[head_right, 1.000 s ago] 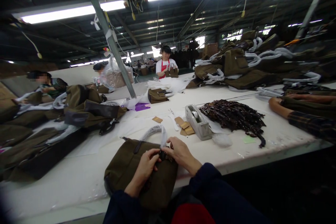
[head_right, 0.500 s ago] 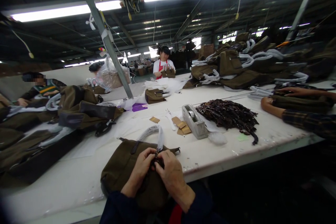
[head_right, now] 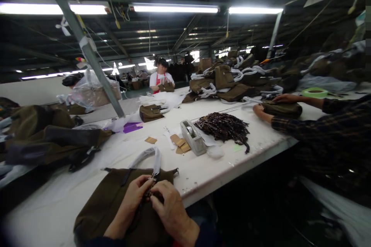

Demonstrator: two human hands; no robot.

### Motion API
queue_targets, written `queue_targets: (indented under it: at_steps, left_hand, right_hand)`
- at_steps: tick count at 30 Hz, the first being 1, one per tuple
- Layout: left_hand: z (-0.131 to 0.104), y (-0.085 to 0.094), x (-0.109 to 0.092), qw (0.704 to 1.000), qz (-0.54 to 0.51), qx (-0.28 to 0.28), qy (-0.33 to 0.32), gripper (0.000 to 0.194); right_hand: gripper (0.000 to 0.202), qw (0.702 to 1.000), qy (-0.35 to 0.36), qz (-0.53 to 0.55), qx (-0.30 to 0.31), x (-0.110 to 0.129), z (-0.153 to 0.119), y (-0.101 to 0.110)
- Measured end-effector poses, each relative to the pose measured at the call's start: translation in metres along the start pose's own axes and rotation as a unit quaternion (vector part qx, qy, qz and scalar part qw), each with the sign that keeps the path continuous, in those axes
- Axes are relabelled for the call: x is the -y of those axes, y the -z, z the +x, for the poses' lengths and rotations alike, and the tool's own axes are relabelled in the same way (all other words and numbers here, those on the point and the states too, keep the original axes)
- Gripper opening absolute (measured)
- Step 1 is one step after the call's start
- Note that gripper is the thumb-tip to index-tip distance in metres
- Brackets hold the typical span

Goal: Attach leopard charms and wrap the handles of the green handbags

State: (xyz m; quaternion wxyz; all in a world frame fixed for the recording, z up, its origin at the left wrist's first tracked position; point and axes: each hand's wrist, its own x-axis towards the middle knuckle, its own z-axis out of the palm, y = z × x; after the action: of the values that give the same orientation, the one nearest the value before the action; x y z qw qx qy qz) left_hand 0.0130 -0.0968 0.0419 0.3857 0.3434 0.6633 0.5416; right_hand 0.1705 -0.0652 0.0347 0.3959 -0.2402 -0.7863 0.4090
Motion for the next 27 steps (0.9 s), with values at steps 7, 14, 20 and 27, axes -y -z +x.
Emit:
queue_targets:
  at_steps: [7, 14, 20, 27]
  left_hand:
    - [-0.003, -0.002, -0.002, 0.999, 0.008, -0.007, 0.053, 0.058]
    - [-0.004, -0.006, 0.004, 0.999, 0.008, -0.042, 0.024, 0.056]
    - [-0.004, -0.006, 0.003, 0.999, 0.008, -0.039, 0.025, 0.054]
    - [-0.003, -0.004, 0.007, 0.999, 0.015, -0.036, 0.025, 0.059]
  right_hand:
    - [0.019, 0.959, -0.120, -0.111, -0.233, -0.076, 0.002, 0.147]
    - [0.022, 0.927, -0.120, -0.261, -0.240, -0.128, 0.008, 0.203]
    - [0.021, 0.920, -0.126, -0.290, -0.232, -0.134, 0.012, 0.199]
    - [0.021, 0.922, -0.132, -0.288, -0.222, -0.124, 0.011, 0.198]
